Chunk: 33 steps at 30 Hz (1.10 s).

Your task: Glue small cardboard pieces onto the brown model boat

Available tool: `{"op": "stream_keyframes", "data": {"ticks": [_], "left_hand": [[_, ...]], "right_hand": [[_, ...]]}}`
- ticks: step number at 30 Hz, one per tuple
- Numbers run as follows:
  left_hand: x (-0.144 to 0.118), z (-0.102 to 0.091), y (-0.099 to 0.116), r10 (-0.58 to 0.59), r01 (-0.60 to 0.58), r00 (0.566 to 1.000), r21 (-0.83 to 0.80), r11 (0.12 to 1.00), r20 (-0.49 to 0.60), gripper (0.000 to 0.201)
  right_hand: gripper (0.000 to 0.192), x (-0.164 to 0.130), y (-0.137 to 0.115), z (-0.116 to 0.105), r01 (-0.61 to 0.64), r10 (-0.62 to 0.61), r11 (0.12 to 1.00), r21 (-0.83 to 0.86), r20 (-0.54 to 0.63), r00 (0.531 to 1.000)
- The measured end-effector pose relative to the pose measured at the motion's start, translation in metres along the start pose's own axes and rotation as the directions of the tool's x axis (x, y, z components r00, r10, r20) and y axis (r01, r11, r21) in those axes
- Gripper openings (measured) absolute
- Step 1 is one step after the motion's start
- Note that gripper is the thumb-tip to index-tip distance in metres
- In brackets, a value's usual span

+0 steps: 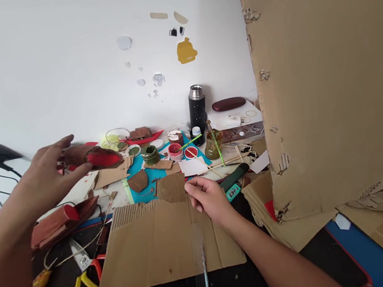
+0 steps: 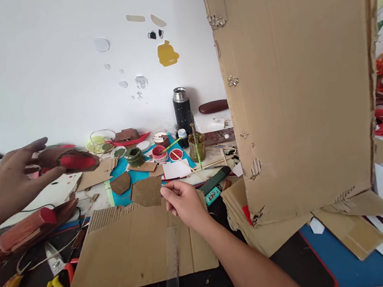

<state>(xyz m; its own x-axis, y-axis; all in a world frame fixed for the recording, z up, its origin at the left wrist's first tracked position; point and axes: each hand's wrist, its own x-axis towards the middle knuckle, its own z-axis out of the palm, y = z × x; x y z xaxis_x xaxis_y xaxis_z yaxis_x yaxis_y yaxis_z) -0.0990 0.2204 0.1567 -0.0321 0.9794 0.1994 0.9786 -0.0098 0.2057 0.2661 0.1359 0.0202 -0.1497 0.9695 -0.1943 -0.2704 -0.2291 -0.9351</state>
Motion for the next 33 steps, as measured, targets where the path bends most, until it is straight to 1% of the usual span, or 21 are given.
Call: {"op": "stream_keyframes", "data": {"ticks": [2,4,6,7,10,11,12,13,16,18,20,24,27,29,31,33], "left_hand": [[-0.024,-0.004,0.002,0.015,-0.008,0.998,-0.137,0.991,0.055,0.105],[-0.049,-0.002,0.009,0.09,-0.044,0.983,-0.269,0.962,0.159,0.103],[-0.072,0.007,0.019,0.19,-0.086,0.954,-0.394,0.915,0.233,0.094],[-0.082,0.014,0.024,0.245,-0.128,0.944,-0.44,0.889,0.222,0.091],[-0.098,0.04,0.037,0.427,-0.261,0.859,-0.476,0.84,0.282,0.089],[-0.099,0.048,0.04,0.473,-0.296,0.827,-0.481,0.825,0.302,0.089],[-0.1,0.055,0.042,0.506,-0.324,0.805,-0.485,0.812,0.309,0.088],[-0.099,0.062,0.044,0.523,-0.342,0.796,-0.487,0.804,0.305,0.087],[-0.094,0.076,0.046,0.528,-0.349,0.797,-0.49,0.799,0.293,0.082],[-0.091,0.08,0.046,0.539,-0.348,0.785,-0.503,0.792,0.306,0.079],[-0.089,0.08,0.048,0.561,-0.355,0.764,-0.519,0.778,0.318,0.074],[-0.086,0.076,0.055,0.586,-0.365,0.749,-0.545,0.755,0.309,0.063],[-0.084,0.077,0.059,0.598,-0.366,0.739,-0.561,0.743,0.311,0.062],[-0.083,0.079,0.06,0.597,-0.361,0.739,-0.565,0.742,0.313,0.065],[-0.082,0.081,0.06,0.594,-0.354,0.74,-0.567,0.743,0.315,0.067],[-0.081,0.081,0.06,0.598,-0.354,0.737,-0.573,0.739,0.316,0.067]], "right_hand": [[0.05,0.001,-0.002,-0.002,0.03,-0.029,1.0,0.01,-0.048,0.998],[0.049,0.002,-0.004,-0.004,0.063,-0.061,0.998,0.015,-0.092,0.994],[0.048,0.002,-0.006,-0.005,0.087,-0.085,0.996,0.012,-0.118,0.989],[0.048,0.002,-0.007,-0.005,0.097,-0.095,0.995,0.007,-0.125,0.988],[0.048,0.002,-0.009,-0.004,0.124,-0.125,0.992,-0.012,-0.138,0.983],[0.048,0.001,-0.009,-0.003,0.132,-0.134,0.991,-0.019,-0.14,0.981],[0.048,0.0,-0.01,-0.002,0.14,-0.142,0.99,-0.025,-0.141,0.98],[0.048,0.0,-0.01,-0.002,0.146,-0.15,0.989,-0.032,-0.139,0.979],[0.047,-0.004,-0.014,0.001,0.16,-0.165,0.986,-0.055,-0.124,0.978],[0.046,-0.007,-0.017,0.002,0.163,-0.17,0.984,-0.071,-0.107,0.98],[0.045,-0.012,-0.022,0.003,0.162,-0.17,0.98,-0.114,-0.067,0.983],[0.039,-0.025,-0.03,0.001,0.174,-0.167,0.939,-0.297,0.05,0.985],[0.033,-0.036,-0.038,-0.005,0.214,-0.178,0.873,-0.438,0.123,0.976],[0.026,-0.042,-0.045,-0.009,0.255,-0.197,0.806,-0.535,0.164,0.967],[0.022,-0.047,-0.054,-0.013,0.313,-0.226,0.704,-0.638,0.216,0.95],[0.022,-0.05,-0.061,-0.014,0.366,-0.239,0.589,-0.72,0.278,0.93]]}}
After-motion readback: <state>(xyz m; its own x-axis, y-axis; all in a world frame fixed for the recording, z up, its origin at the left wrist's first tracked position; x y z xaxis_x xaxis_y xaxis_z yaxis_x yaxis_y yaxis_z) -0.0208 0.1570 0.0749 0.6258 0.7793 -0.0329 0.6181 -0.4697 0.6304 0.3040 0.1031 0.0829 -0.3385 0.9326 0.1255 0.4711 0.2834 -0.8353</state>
